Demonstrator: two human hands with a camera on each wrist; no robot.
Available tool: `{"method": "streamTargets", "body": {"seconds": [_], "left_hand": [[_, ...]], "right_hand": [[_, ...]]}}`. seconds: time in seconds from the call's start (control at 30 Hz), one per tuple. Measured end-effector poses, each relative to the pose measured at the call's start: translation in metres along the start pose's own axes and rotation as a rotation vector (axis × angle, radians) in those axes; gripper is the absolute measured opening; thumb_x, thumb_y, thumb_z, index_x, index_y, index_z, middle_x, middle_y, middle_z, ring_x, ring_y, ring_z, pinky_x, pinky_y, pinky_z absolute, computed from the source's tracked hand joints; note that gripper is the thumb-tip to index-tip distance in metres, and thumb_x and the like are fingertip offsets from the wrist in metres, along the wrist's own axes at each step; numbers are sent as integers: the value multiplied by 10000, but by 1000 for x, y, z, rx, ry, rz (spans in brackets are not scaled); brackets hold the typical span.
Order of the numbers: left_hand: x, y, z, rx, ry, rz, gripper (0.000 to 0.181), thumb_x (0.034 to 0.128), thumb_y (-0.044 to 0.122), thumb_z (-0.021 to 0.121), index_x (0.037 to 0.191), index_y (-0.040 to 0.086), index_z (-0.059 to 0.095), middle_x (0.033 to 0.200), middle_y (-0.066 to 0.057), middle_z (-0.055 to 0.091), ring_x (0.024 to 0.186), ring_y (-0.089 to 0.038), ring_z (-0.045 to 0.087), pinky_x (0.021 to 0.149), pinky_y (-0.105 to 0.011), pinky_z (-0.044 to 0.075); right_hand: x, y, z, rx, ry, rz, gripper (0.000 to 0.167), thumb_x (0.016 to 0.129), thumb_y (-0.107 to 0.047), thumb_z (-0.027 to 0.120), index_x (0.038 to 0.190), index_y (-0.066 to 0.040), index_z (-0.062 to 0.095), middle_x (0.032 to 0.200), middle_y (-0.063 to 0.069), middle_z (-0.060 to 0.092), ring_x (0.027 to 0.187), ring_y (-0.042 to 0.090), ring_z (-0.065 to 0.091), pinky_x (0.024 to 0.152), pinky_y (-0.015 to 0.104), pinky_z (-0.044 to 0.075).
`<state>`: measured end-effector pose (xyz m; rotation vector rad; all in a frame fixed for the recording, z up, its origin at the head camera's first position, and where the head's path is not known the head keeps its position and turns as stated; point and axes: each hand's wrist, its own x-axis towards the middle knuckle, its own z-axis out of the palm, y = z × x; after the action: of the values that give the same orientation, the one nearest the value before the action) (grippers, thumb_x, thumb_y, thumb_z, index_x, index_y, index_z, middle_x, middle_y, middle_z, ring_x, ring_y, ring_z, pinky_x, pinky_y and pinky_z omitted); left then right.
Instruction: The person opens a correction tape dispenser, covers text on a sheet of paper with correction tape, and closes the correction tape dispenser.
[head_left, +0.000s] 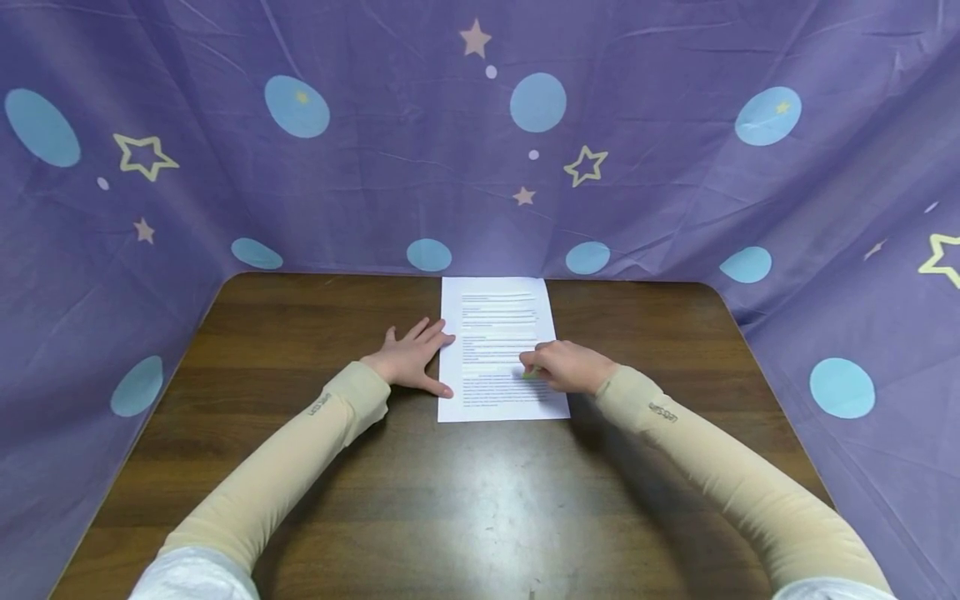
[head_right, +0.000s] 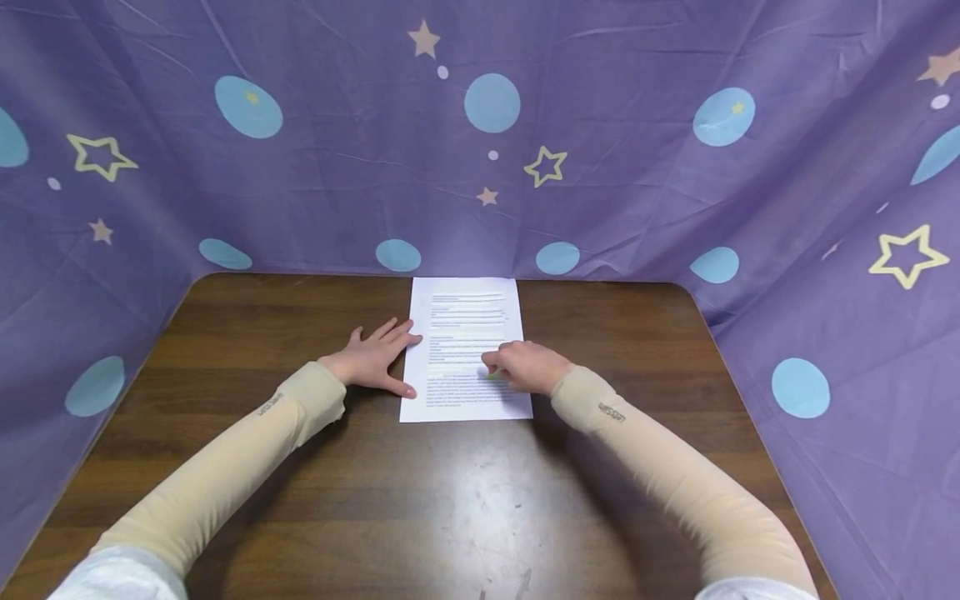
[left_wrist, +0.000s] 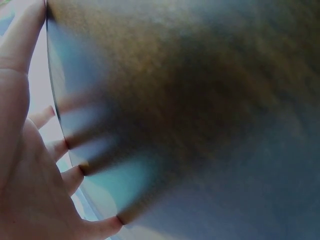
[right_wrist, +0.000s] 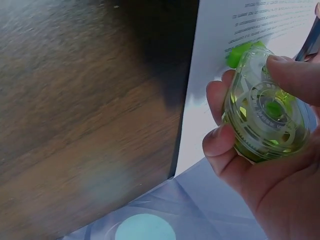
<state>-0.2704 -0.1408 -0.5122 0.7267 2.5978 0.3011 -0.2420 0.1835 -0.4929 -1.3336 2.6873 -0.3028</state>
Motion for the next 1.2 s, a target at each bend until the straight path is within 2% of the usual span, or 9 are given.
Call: {"method": "streamTargets", "body": {"seconds": [0.37, 0.63, 0.97, 1.2], "left_hand": [[2, -2, 1, -3, 5, 4, 1164, 778, 689, 811, 1661, 159, 269, 1754, -122, 50, 1608, -361, -15, 1136, -800, 24], [4, -5, 4, -7, 2, 12, 1167, 784, 692, 802, 1665, 161, 252, 1756, -123, 34, 1607, -361, -31, 1135, -801, 20], [1, -3, -2, 5, 1, 11, 1157, 794, 697, 791, 1665, 156, 255, 1754, -126, 43, 1607, -364, -23, 1133, -805, 26], [0, -1, -1, -3, 6, 26, 1151, 795, 692, 792, 1659, 137, 272, 1751, -144, 56, 1602, -392, 0, 1118, -821, 39]], "right_hand": [[-19, 12, 0, 15, 34, 7, 231, 858, 148, 608, 923, -73, 623, 886, 81, 713, 788, 230, 689, 720, 391, 567], [-28, 19, -1, 32, 16, 42, 204, 895, 125, 618, 937, -75, 626, 953, 72, 729, 839, 221, 710, 742, 381, 571], [-32, 21, -2, 18, 28, 61, 181, 918, 95, 645, 960, -81, 636, 955, 81, 717, 822, 228, 701, 723, 385, 568], [-33, 18, -5, 22, 25, 63, 159, 923, 68, 668, 995, -73, 654, 962, 88, 723, 805, 230, 697, 720, 395, 564]]}}
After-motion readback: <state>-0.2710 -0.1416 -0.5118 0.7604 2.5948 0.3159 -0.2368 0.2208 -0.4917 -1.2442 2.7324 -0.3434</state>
